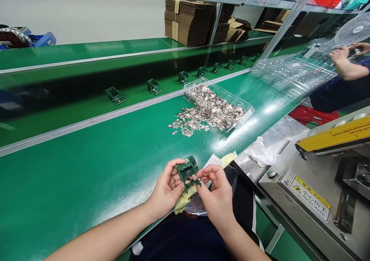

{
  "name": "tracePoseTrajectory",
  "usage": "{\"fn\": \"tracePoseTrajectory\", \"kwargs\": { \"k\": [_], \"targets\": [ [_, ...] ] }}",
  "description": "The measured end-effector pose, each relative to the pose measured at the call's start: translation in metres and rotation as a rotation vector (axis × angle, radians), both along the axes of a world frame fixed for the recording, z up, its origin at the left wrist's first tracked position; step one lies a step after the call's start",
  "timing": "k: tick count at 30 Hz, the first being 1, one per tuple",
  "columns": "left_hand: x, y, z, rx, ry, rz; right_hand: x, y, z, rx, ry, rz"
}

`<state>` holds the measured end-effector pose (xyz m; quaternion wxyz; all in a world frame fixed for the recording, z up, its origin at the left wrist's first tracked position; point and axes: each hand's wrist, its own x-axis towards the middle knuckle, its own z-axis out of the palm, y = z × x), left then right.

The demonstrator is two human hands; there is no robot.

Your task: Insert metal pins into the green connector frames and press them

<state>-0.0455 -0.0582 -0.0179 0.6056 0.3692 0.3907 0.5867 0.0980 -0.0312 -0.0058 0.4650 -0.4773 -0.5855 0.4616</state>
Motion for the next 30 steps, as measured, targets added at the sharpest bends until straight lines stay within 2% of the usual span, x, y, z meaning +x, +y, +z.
{"fn": "tracePoseTrajectory", "kwargs": {
  "k": [10, 15, 19, 26, 30],
  "targets": [
    [0.000, -0.004, 0.000, 0.014, 0.049, -0.041, -0.004, -0.001, -0.007, 0.060, -0.024, -0.034],
    [0.003, -0.004, -0.001, 0.038, 0.134, 0.045, -0.006, -0.005, -0.010, 0.179, -0.061, -0.048],
    [0.007, -0.005, 0.000, -0.028, 0.165, 0.128, -0.004, -0.007, -0.008, 0.260, -0.089, -0.042],
    [0.008, -0.007, 0.002, -0.068, 0.232, 0.207, -0.004, -0.007, -0.002, 0.091, 0.050, 0.077],
    [0.007, -0.008, 0.005, -0.061, 0.287, 0.228, -0.009, -0.005, 0.001, 0.000, 0.154, 0.054]
  ]
}}
